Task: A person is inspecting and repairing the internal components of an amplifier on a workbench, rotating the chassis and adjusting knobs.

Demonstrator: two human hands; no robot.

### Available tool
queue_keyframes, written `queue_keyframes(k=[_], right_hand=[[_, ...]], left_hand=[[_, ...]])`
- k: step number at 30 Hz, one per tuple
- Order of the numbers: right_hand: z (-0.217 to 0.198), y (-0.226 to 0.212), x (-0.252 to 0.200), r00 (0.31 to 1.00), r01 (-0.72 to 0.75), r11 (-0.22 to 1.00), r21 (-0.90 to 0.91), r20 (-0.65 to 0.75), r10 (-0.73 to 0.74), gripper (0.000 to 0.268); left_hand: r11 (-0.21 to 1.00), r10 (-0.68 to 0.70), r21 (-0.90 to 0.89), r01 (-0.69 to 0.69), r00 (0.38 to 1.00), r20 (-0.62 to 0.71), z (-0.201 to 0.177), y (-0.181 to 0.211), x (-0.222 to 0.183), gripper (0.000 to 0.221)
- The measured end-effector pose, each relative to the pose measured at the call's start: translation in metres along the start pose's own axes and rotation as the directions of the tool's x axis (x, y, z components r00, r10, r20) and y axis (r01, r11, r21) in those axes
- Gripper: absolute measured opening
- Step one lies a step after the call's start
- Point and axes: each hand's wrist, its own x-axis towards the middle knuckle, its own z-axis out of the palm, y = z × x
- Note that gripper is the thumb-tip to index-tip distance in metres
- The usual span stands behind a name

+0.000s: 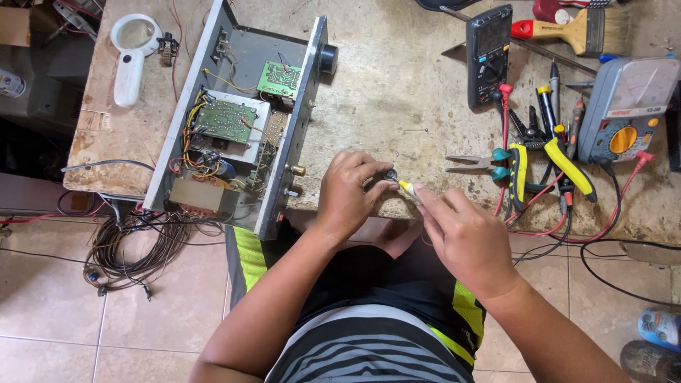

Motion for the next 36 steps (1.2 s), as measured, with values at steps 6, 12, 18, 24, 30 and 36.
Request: queue_keyframes(k=[6,12,18,24,30,36], right_hand=[[-0.023,0.005,0.025,0.982,-0.039,0.979,0.201,0.188,0.0,0.026],[0.007,0.009,0.009,0.996,-0.079,0.916,0.392,0.062,0.059,0.023],[0.024,0.002,-0.005,0.992,-0.077,0.939,0.335,-0.067,0.105,0.028],[-0.029,0.002,0.031,0.983,-0.032,0.978,0.206,0.183,-0.007,0.025],[-0.012,0.006,0.023,0.982,0.019,0.982,0.186,0.182,-0.054,0.027],[0.029,-0.008,-0.004,0.987,-0.137,0.921,0.364,-0.032,0.159,0.03]], left_hand=[[0.997,0.077,-0.007,-0.078,0.997,-0.028,0.002,-0.004,0.003,0.025],[0.993,0.114,-0.033,-0.114,0.993,-0.023,0.004,-0.005,0.002,0.022],[0.991,0.122,-0.051,-0.124,0.992,-0.029,0.0,-0.005,0.004,0.022],[0.989,0.133,-0.065,-0.135,0.99,-0.046,0.004,-0.009,0.004,0.022],[0.992,0.111,-0.061,-0.114,0.993,-0.048,0.004,-0.005,0.001,0.021],[0.994,0.09,-0.058,-0.093,0.995,-0.053,0.01,-0.012,0.002,0.022]])
